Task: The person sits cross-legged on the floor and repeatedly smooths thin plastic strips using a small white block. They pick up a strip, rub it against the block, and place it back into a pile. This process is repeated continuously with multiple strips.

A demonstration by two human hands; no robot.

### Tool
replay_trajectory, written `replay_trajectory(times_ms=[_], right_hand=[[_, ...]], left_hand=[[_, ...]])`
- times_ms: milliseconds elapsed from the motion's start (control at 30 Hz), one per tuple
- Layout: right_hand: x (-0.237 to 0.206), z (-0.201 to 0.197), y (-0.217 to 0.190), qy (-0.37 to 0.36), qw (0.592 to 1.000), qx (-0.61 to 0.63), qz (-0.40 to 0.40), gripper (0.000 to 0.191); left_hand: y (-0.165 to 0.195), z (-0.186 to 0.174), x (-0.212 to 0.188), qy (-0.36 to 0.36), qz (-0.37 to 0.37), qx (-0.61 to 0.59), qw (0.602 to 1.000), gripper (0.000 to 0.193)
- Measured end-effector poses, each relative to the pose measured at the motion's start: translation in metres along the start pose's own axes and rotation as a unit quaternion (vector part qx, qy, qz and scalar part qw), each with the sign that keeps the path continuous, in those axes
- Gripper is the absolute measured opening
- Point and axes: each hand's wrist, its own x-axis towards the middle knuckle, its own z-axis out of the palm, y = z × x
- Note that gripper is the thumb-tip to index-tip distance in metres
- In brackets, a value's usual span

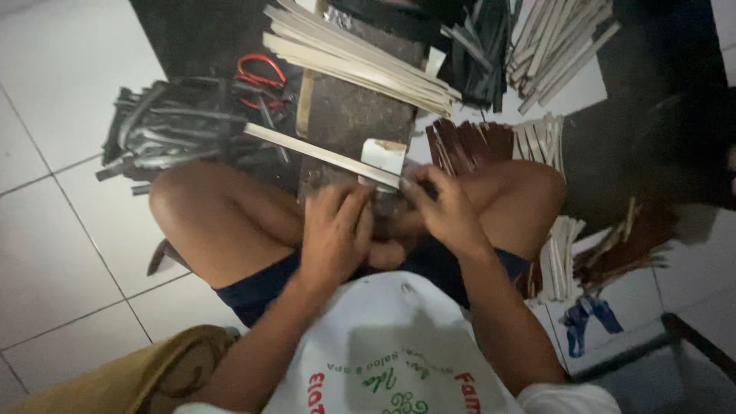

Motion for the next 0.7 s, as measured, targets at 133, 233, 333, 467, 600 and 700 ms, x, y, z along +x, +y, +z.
replay_trajectory(times_ms=[133, 233, 333, 467, 600, 700], right_hand=[[-0.028, 0.001, -0.017, 0.001, 0.999, 0.035, 0.027, 0.016], [-0.049, 0.013, -0.021, -0.017, 0.998, 0.052, 0.02, 0.018], [-0.071, 0.024, -0.021, 0.042, 0.998, -0.053, 0.013, 0.018], [-0.1, 0.027, -0.02, 0.039, 0.994, -0.005, 0.097, 0.015], [-0.123, 0.024, -0.016, 0.034, 0.996, 0.015, 0.076, 0.011], [-0.138, 0.02, -0.011, 0.022, 0.996, 0.058, 0.07, 0.011]], left_hand=[[0.024, 0.011, -0.014, -0.063, -0.344, -0.378, 0.857, 0.025], [0.028, 0.02, -0.014, -0.058, -0.459, -0.5, 0.732, 0.022], [0.025, 0.021, -0.015, -0.046, -0.467, -0.512, 0.719, 0.021], [0.017, 0.017, -0.018, 0.022, -0.426, -0.551, 0.717, 0.016], [0.005, 0.009, -0.012, 0.073, -0.393, -0.538, 0.742, 0.021], [-0.006, -0.004, 0.003, 0.119, -0.368, -0.541, 0.747, 0.015]])
